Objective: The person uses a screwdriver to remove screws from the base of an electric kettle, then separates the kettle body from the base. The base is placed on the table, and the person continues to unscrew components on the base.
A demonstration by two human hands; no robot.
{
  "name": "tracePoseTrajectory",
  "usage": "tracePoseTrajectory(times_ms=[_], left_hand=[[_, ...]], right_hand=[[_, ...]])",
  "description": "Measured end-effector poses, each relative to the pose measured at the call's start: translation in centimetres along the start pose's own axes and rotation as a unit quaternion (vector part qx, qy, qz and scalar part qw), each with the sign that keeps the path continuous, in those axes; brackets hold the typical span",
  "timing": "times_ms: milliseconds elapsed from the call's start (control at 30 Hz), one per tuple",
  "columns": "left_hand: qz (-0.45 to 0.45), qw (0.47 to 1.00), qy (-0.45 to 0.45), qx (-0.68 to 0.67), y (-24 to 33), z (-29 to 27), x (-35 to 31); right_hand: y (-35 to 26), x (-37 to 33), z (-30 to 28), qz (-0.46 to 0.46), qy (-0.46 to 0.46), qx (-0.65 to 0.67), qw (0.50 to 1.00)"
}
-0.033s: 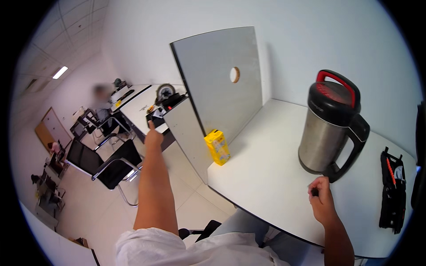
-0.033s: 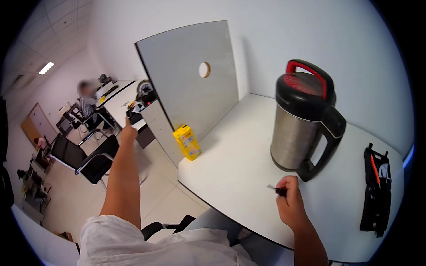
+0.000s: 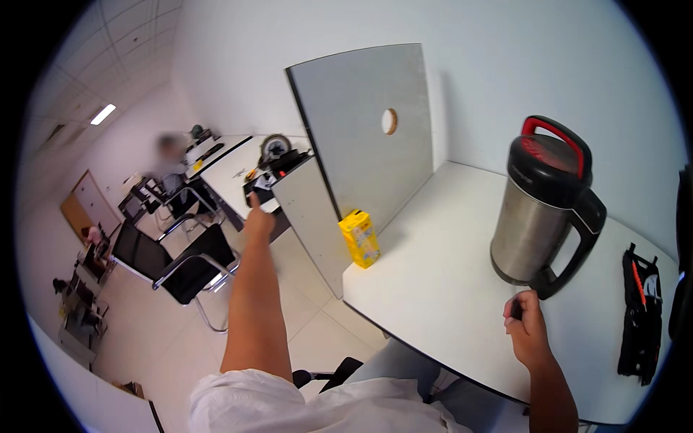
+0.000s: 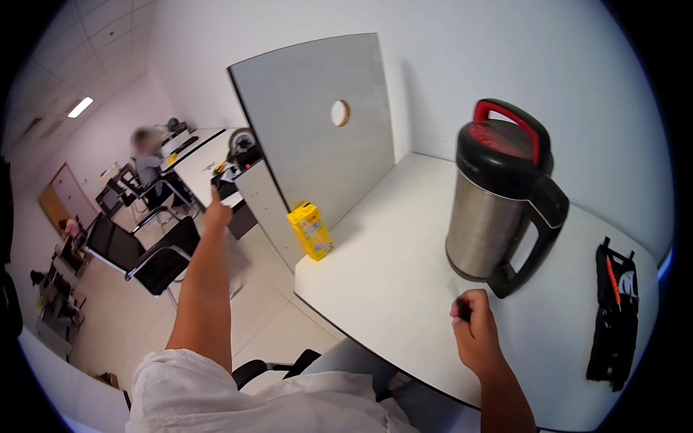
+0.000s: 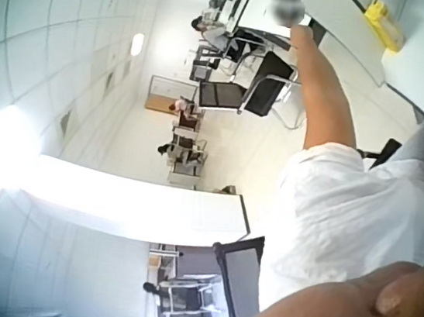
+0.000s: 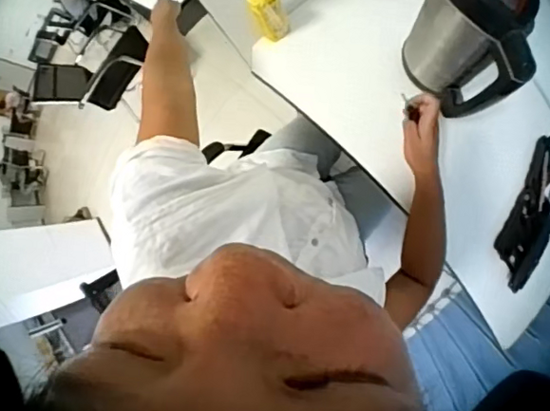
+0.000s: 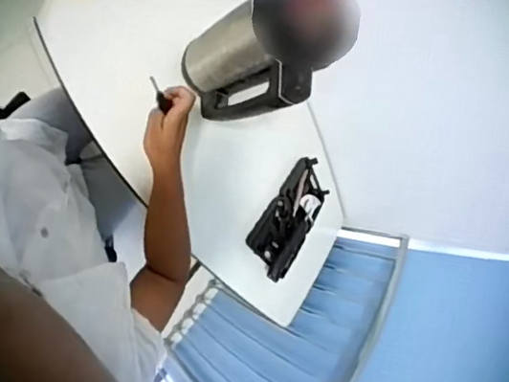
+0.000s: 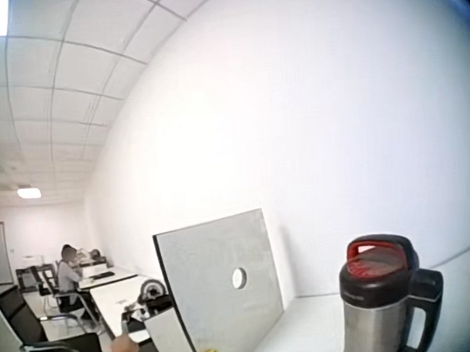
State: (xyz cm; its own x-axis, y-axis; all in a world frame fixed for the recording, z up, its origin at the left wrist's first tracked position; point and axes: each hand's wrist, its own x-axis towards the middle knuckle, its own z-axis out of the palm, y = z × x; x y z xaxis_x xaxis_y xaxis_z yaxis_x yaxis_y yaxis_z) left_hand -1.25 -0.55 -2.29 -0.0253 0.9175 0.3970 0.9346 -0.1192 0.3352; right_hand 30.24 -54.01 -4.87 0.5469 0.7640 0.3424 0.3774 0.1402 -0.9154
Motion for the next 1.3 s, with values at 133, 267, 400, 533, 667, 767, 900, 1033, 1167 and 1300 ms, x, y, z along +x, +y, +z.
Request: tracePoseTrajectory(times_ms=[133, 267, 400, 533, 667, 767, 900, 1033, 1167, 1300], left_hand=[[0.079, 0.949, 0.106, -0.287, 4.3, 0.7, -6.8], [0.227, 0.834, 0.160, -0.478, 6.4, -1.5, -18.0], [0.323, 0.721, 0.174, -0.588, 9.3, -3.5, -23.5], [0.434, 0.629, 0.207, -0.611, 12.5, -6.3, -27.4], [0.501, 0.579, 0.204, -0.610, 14.9, -7.1, -30.8], [0.506, 0.593, 0.174, -0.602, 16.5, -8.0, -32.3], [0.461, 0.666, 0.106, -0.577, 18.0, -9.5, -33.0], [0.421, 0.632, 0.089, -0.644, 19.2, -8.9, -34.3], [0.546, 0.629, 0.022, -0.552, 19.7, -8.4, -34.2], [0.549, 0.637, 0.037, -0.541, 22.9, -6.5, -32.4]], right_hand=[[-2.7, -0.1, 2.1, 0.041, -0.087, 0.070, 0.993], [-9.0, 1.5, 8.6, -0.102, -0.125, 0.092, 0.983], [-12.9, 3.4, 12.8, -0.353, -0.052, 0.021, 0.934], [-11.2, 3.5, 14.3, -0.245, -0.021, 0.092, 0.965], [-9.1, 3.3, 13.9, -0.213, 0.010, 0.082, 0.974], [-8.0, 3.0, 12.5, -0.194, 0.040, 0.099, 0.975], [-6.6, 2.4, 9.8, -0.187, 0.063, 0.069, 0.978], [-5.2, 1.6, 7.5, -0.149, 0.056, 0.142, 0.977], [-2.1, 0.0, 3.0, -0.156, 0.062, 0.004, 0.986], [2.3, 0.7, -2.3, -0.056, 0.130, -0.010, 0.990]])
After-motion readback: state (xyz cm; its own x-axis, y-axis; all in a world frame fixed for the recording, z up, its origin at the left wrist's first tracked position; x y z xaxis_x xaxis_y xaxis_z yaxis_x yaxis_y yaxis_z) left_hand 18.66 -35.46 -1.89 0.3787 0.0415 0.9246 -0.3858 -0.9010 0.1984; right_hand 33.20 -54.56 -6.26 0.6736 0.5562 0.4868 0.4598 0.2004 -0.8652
